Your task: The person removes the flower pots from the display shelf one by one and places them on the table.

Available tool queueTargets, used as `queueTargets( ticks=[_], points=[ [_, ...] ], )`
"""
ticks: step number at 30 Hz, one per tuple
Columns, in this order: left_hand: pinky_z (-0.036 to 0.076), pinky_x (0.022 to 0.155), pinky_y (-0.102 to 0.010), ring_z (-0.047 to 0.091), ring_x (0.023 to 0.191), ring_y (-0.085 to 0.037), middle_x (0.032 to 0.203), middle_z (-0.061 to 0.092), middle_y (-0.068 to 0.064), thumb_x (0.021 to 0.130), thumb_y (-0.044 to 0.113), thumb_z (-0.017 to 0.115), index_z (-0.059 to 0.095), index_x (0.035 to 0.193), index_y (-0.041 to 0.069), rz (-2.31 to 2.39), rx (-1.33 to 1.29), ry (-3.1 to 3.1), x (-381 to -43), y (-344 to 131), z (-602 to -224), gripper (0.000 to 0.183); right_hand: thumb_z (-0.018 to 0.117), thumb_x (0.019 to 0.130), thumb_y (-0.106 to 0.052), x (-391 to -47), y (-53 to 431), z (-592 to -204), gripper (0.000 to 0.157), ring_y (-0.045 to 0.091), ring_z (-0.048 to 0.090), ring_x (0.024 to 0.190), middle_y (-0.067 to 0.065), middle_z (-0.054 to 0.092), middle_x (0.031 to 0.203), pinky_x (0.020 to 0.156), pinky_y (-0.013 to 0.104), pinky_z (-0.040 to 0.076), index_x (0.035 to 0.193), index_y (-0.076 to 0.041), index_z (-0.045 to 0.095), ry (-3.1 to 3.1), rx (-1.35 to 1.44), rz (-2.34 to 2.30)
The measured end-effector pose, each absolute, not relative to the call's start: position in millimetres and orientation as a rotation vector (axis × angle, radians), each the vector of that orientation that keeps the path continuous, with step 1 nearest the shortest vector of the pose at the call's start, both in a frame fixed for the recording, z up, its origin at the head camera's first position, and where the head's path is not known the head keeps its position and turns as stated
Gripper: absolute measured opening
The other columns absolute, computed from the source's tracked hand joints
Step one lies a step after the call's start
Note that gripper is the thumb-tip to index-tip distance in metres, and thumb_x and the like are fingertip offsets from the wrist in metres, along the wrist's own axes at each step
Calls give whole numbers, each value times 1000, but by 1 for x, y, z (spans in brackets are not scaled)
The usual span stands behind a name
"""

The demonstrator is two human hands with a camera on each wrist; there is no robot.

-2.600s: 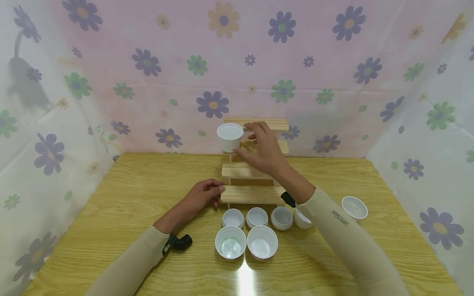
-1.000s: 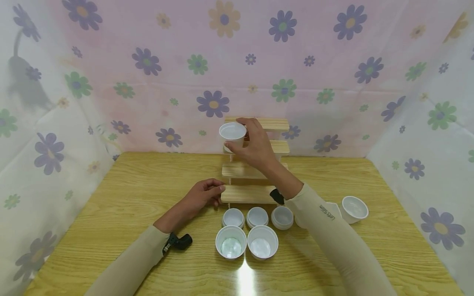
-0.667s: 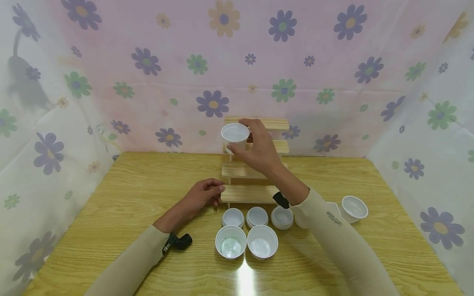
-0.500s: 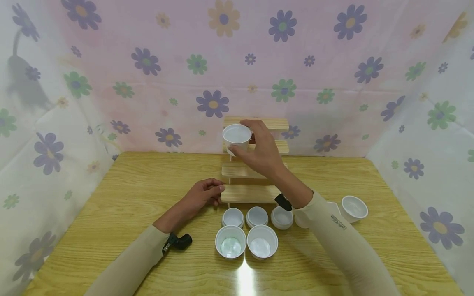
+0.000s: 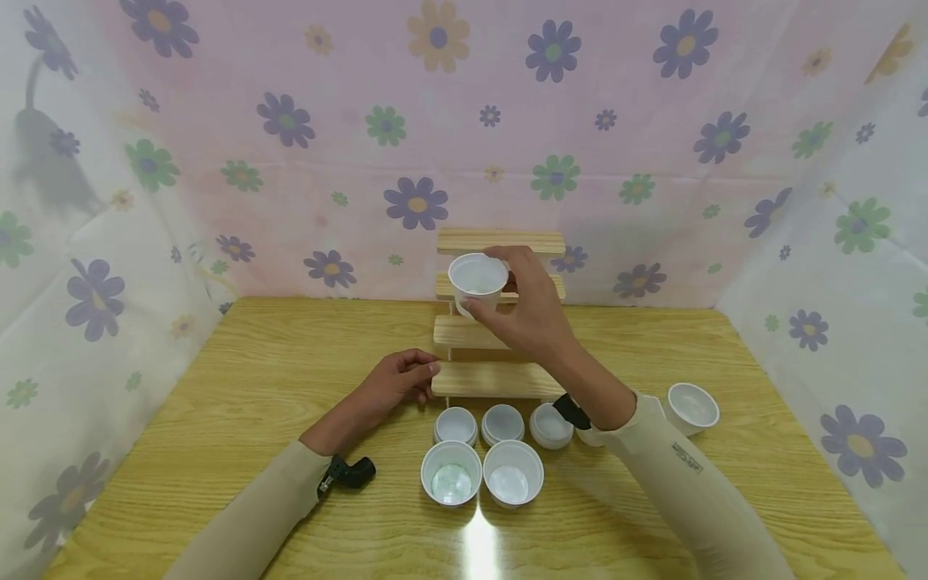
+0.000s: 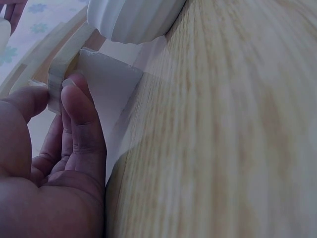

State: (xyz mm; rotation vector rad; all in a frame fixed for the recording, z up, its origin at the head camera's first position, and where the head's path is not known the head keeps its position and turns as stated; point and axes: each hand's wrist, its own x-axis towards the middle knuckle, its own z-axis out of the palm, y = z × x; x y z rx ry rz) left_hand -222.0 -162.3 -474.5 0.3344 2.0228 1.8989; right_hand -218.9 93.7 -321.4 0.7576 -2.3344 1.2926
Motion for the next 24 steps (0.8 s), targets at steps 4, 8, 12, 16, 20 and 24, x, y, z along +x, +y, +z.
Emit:
queueTargets(
  ticks=[4,8,12,16,20,24],
  points=[
    [59,68,-28,67,76,-17,87,69,-7,110,23,62,61,132,-4,1903,323,2021,-222,-162,-474,35,90,87,-18,-212,97,-322,69,27,61,111,13,56,136,94,43,60,145,-3,55,-2329,775,1289],
    [59,68,-28,67,76,-18,87,69,-8,110,22,62,62,131,-3,1906,313,2020,-222,-161,-473,33,90,87,-17,-206,101,-324,69,27,62,109,12,56,137,90,43,60,145,-3,55,-2310,807,1287],
    [59,68,-28,67,76,-18,87,69,-8,110,22,62,62,130,-3,1906,308,2020,-222,-161,-473,32,90,87,-16,-199,104,-327,67,25,62,108,12,56,136,87,46,61,143,-3,56,-2285,834,1298],
    [59,68,-28,67,76,-18,87,68,-8,110,24,63,61,130,-5,1905,319,2021,-223,-161,-474,35,90,86,-16,-191,109,-329,65,22,62,109,10,58,135,88,42,61,142,-3,57,-2271,846,1281],
    [59,68,-28,66,75,-18,86,69,-7,110,24,63,61,129,-5,1905,319,2022,-223,-161,-474,35,91,85,-13,-184,112,-330,65,22,61,113,9,58,135,91,37,60,140,-3,58,-2267,849,1275],
    [59,68,-28,66,74,-18,85,68,-7,110,24,63,61,129,-5,1906,319,2026,-222,-160,-473,35,91,85,-12,-175,116,-332,66,22,61,116,10,57,135,96,38,60,141,-4,57,-2281,847,1286]
  ],
)
